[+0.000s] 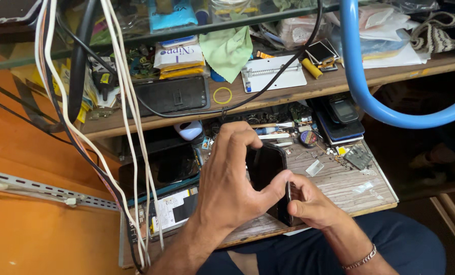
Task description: The person disassembles a smartphone, removes the screen and internal components, and uses tweezers to clean adhesive residue from the phone frame. They handle the screen, battery, and frame while working at a cluttered electronics repair bench.
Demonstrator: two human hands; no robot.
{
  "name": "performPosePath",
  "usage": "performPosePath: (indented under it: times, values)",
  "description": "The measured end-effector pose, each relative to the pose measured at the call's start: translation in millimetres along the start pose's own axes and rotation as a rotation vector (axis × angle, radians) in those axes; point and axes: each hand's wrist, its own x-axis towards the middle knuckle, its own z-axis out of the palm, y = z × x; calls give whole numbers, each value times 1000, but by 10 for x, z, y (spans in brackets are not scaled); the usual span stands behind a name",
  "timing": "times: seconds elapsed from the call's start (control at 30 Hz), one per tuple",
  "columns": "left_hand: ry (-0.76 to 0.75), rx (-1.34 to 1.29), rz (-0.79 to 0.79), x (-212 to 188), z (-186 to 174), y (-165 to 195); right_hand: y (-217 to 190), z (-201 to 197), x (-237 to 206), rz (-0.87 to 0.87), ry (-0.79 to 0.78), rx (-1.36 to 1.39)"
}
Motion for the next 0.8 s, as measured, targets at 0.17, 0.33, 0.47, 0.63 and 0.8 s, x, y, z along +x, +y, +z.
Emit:
performPosePath:
  times: [0.17, 0.33, 0.47, 0.63, 0.8]
  values:
    - [72, 14, 39, -53, 96, 17, 143, -166, -35, -28, -6, -19]
    - [100, 35, 30, -114, 190, 40, -57, -109, -59, -27, -17, -103]
    - [123, 76, 60, -157, 251, 70, -573, 266, -131, -312, 82, -348]
    - [159, 111, 111, -182, 325, 98, -1037, 714, -292, -629, 369, -801]
    - [145, 159, 190, -228, 392, 167, -1152, 789, -354, -500, 515, -812]
